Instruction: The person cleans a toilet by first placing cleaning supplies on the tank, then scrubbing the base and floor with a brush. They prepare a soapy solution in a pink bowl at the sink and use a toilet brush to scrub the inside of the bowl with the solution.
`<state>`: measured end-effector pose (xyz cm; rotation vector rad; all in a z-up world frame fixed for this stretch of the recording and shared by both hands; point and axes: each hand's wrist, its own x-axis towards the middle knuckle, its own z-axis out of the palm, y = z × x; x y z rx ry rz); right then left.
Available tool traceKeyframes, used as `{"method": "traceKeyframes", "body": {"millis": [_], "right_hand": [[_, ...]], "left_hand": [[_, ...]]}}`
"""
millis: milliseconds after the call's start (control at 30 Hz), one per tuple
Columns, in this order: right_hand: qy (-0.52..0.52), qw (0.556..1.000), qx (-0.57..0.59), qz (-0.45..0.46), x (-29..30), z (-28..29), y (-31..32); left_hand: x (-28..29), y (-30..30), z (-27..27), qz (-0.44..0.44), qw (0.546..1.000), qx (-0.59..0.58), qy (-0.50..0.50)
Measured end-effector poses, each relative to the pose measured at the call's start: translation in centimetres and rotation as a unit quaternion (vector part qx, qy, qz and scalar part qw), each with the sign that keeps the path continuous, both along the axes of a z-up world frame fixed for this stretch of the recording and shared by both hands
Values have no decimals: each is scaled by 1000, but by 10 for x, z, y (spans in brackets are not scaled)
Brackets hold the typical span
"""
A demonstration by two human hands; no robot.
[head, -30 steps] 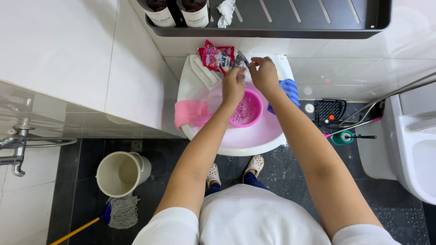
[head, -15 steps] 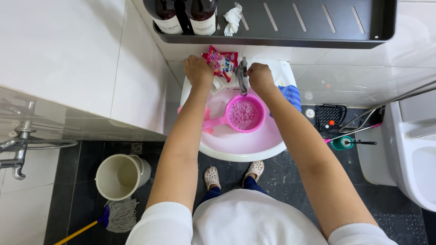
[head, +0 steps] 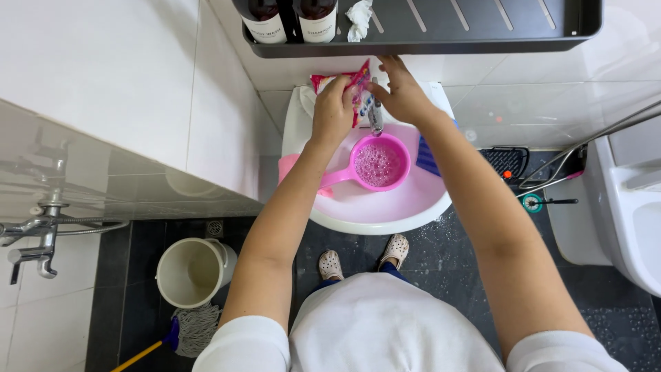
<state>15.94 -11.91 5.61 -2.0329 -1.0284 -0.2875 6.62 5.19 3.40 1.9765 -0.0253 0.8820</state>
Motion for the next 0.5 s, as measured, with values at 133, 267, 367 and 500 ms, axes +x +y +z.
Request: {"method": "traceKeyframes", "body": {"millis": [133, 267, 367, 500], "right_hand": [[179, 980, -30, 82, -33, 52, -14], [125, 971, -203, 16, -61, 46, -41], [102, 970, -218, 7, -86, 33, -64], [135, 973, -182, -40, -113, 6, -87]], "left_hand": [[-26, 0, 25, -83, 993, 11, 84], [-45, -6, 35, -166, 967, 85, 173], [-50, -23, 27, -214, 951, 124, 184], [-47, -56, -23, -231, 949, 199, 75]]}}
